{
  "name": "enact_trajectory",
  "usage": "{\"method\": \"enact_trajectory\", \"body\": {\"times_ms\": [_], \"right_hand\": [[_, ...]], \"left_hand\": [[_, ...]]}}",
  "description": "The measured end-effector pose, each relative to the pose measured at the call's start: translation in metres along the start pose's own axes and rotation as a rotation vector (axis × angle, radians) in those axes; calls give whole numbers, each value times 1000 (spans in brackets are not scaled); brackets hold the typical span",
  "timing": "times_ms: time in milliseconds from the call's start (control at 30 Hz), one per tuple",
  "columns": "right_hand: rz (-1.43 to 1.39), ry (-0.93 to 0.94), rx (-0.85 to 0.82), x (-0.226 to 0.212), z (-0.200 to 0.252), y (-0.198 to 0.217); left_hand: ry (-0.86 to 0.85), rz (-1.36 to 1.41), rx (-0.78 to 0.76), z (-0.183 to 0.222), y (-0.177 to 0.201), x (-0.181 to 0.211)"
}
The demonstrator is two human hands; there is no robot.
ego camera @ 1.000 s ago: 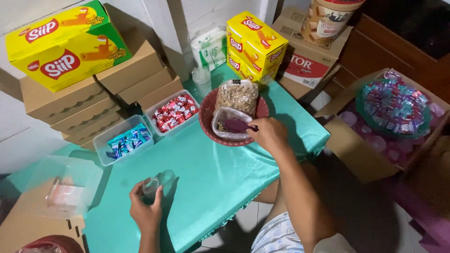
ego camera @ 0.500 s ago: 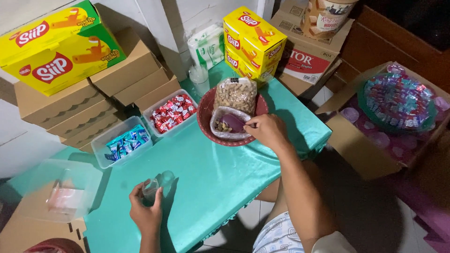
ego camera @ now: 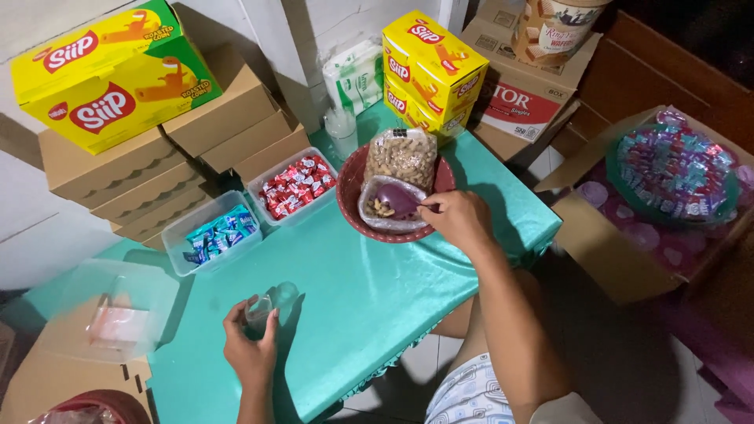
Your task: Packing peanuts into small plastic bags using hands and a spoon
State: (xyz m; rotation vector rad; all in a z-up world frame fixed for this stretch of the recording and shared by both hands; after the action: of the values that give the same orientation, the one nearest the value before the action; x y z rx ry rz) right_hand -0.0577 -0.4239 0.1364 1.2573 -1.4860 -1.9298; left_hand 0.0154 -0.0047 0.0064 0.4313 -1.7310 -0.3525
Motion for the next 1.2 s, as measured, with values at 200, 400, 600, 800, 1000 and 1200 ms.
{"method": "enact_trajectory", "body": {"times_ms": [200, 400, 600, 800, 1000, 1200], "right_hand": [[-24, -22, -33, -3, 2, 6], [-33, -17, -19, -3, 2, 9], [-65, -60, -47, -5, 2, 12], [-127, -94, -47, -12, 9, 21], [-50, -30, 79, -14, 12, 22], [-60, 143, 184, -60, 25, 13]], "left_hand": [[7, -3, -8, -1, 1, 4], [-28, -9, -1, -1, 0, -3], [-11, -10, -10, 0, 0, -4], [-1, -6, 11, -1, -1, -9], [-19, 4, 8, -2, 1, -2], [-138, 24, 105, -8, -1, -14]]}}
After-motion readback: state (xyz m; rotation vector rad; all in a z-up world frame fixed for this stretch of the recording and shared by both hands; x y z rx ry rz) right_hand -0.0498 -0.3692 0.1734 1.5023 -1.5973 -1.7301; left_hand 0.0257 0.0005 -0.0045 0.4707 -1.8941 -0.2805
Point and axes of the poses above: each hand's wrist, its own z-axis away from the middle knuckle, its own y-axis out of the back of the hand, x = y × z, the point moved 2 cm from there along -z, towards the middle knuckle, and after that the axes turned 8 degrees about z, right-handed, at the moved point
